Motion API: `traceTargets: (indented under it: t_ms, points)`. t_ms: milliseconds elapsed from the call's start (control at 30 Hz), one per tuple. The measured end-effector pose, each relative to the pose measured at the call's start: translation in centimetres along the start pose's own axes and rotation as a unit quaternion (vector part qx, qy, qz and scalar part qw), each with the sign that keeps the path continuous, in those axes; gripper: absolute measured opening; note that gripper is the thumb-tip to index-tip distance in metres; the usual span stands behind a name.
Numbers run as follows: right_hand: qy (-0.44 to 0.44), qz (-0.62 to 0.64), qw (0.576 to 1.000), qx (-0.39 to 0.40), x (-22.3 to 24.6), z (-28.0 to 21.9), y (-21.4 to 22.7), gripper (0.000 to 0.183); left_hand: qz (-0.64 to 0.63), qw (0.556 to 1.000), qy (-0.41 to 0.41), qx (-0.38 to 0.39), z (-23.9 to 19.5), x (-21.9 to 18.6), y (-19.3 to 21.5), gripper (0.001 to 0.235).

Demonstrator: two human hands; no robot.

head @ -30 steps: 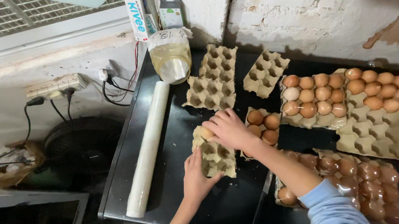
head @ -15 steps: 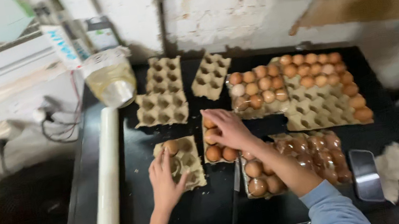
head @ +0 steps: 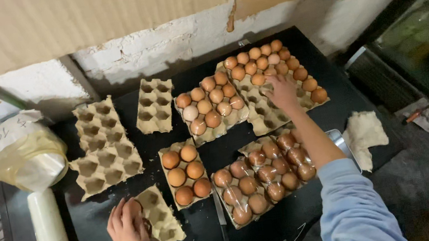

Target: The person sorts eggs by hand into cardboard trays on a counter.

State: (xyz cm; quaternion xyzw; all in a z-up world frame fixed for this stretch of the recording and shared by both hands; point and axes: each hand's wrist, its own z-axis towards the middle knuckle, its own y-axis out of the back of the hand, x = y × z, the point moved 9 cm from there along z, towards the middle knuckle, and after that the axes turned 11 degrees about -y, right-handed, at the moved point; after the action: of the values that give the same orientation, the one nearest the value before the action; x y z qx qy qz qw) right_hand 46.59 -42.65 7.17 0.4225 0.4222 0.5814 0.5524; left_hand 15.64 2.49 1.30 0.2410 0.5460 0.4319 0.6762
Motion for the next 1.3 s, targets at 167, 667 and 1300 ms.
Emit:
traceTargets:
  t_ms: [167, 667, 1300]
  points:
    - [0.099, 0.027, 0.994, 0.021, 1.7, 1.9, -0.3, 0.055, -0.017, 0.999, 0.001, -0.039, 0.3, -0.4, 0.4, 0.036]
    - [0.186, -0.138, 0.973, 0.02, 3.3, 3.5, -0.9, 0.047, -0.045, 0.998, -0.015, -0.043, 0.3, -0.3, 1.0, 0.041]
    - [0.169, -0.171, 0.948, 0.21, 3.1, 4.8, -2.6, 0.046, -0.017, 0.998, -0.031, -0.046, 0.2, -0.8, 1.0, 0.038]
